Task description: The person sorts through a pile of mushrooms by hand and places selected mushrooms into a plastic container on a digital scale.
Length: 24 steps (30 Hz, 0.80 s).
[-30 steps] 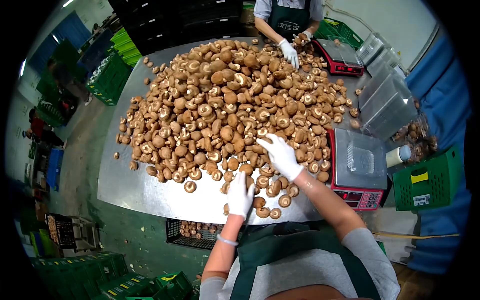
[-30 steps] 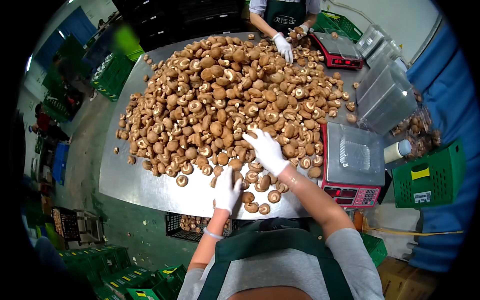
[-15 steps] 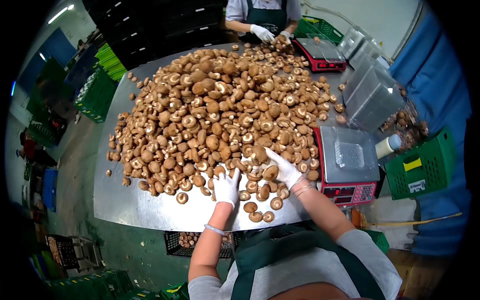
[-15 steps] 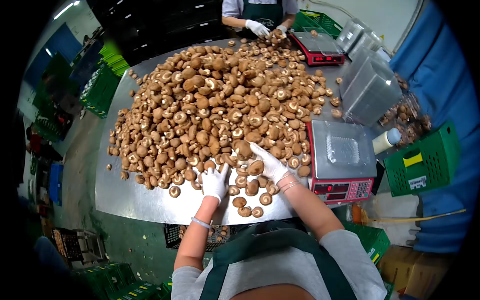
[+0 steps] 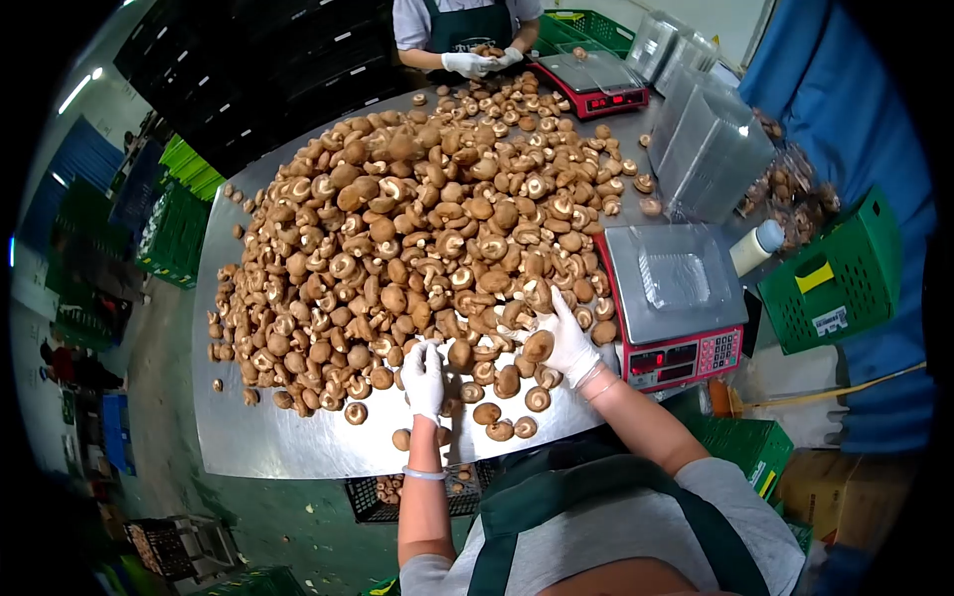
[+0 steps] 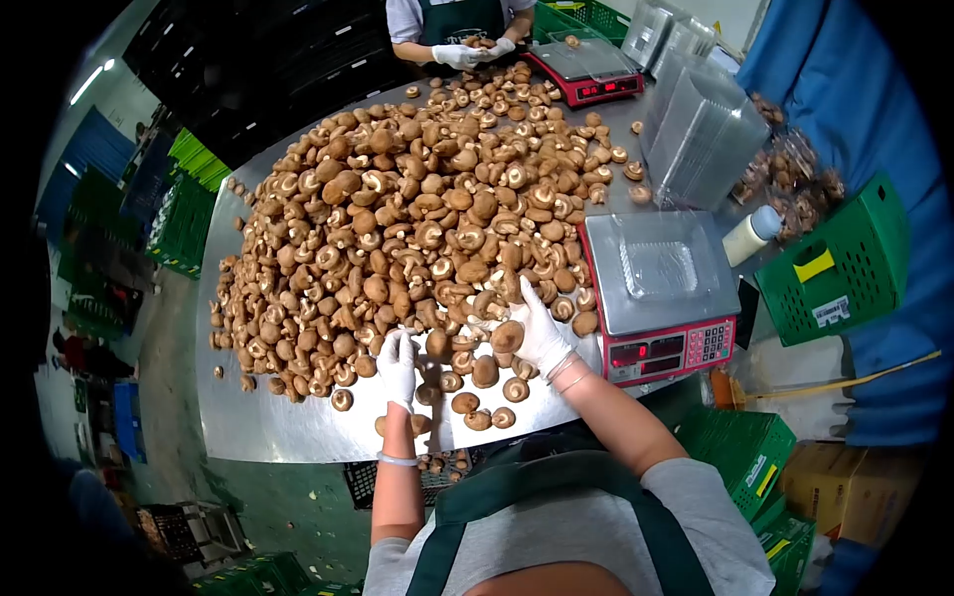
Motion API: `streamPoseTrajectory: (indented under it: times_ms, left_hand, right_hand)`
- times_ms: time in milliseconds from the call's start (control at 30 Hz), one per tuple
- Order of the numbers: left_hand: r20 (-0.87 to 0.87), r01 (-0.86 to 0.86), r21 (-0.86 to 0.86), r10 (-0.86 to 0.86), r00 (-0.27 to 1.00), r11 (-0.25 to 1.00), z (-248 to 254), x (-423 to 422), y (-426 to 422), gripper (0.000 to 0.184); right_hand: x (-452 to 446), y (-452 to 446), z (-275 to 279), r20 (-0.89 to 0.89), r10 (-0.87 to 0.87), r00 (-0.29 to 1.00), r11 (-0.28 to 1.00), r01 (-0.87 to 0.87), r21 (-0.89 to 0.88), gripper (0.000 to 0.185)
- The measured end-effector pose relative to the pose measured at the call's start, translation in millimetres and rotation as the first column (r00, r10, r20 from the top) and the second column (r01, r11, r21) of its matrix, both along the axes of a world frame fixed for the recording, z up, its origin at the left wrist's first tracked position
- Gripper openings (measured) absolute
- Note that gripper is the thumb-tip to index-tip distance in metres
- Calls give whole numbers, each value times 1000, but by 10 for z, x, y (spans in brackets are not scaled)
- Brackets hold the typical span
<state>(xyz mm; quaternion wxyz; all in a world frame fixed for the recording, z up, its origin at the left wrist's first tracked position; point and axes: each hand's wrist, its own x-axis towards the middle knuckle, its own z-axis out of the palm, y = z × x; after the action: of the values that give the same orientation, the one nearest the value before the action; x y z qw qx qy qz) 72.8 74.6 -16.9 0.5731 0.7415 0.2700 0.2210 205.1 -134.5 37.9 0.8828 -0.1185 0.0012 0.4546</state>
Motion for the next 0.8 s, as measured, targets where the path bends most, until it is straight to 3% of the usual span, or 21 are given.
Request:
streamPoseTrajectory:
  times_ms: [33,67,100,133,167,200,233,267,333,400,433,467,500,533,567,600,633,667,733,767,800]
  left_hand:
    - [1,-78,-4,78,997,997,82,62,-114,16]
    - [12,-106,-17,106,994,994,-93,88,-100,26]
    - [-113,-76,289,113,987,954,23,68,-180,32]
    - [-228,-2,563,158,961,826,173,55,-292,39]
    - [-425,135,596,168,889,791,207,60,-386,49]
    - [-491,212,593,141,860,777,162,28,-451,46]
    - [-481,212,610,145,865,763,105,14,-505,46]
    - [-471,214,627,146,870,749,42,26,-552,45]
    - [-328,38,613,211,921,789,-236,60,-471,44]
    - [-350,-93,566,342,872,819,-400,81,-358,47]
    - [-369,-120,673,472,800,730,-309,112,-391,52]
    - [-483,-133,582,473,737,802,-201,131,-395,62]
    - [-472,-155,615,518,714,773,-272,129,-354,73]
    - [-333,-199,728,592,733,656,-477,117,-299,77]
    - [-433,-159,657,541,721,737,-82,204,-458,76]
    - [-439,-140,660,530,725,738,-50,263,-485,67]
    - [-431,-114,664,503,749,739,-138,265,-418,60]
    - [-420,-91,675,482,769,733,-218,247,-358,54]
    - [-268,-259,610,502,822,749,-144,248,-391,43]
    - [-144,-352,523,487,861,776,-102,258,-459,44]
    - [4,-402,360,429,903,842,-140,314,-525,46]
  right_hand:
    - [-32,-65,-19,-4,-7,1000,1000,7,3,54]
    - [-81,-124,-36,447,-66,892,958,181,-221,51]
    - [-50,-192,-29,649,-41,760,914,291,-284,51]
    - [-19,-257,-11,804,5,595,847,425,-319,50]
    - [58,-387,22,489,-52,871,942,205,-266,52]
    - [119,-487,101,85,-7,996,993,16,-113,54]
    - [118,-599,512,134,-28,991,973,58,-225,56]
    - [182,-742,682,64,-85,994,956,100,-274,52]
    - [418,-1172,797,343,-113,933,888,250,-385,48]
    - [714,-1645,829,412,-134,901,868,307,-390,43]
    - [808,-1789,904,493,-130,860,853,350,-387,40]
    - [885,-1941,1003,573,-125,810,832,400,-384,38]
    - [934,-2044,1126,639,-112,761,780,466,-417,27]
    - [1005,-2141,1129,646,-125,753,763,489,-422,27]
    - [1090,-2233,1080,798,11,603,641,608,-468,24]
    - [1152,-2310,1029,879,184,440,510,722,-468,21]
    - [1153,-2353,982,876,270,400,441,758,-482,18]
    - [1147,-2419,986,846,504,173,360,848,-388,19]
    - [1134,-2538,781,710,701,69,342,841,-419,21]
    - [1087,-2613,753,644,765,-26,331,873,-358,24]
    - [1025,-2655,817,610,792,-19,305,878,-369,29]
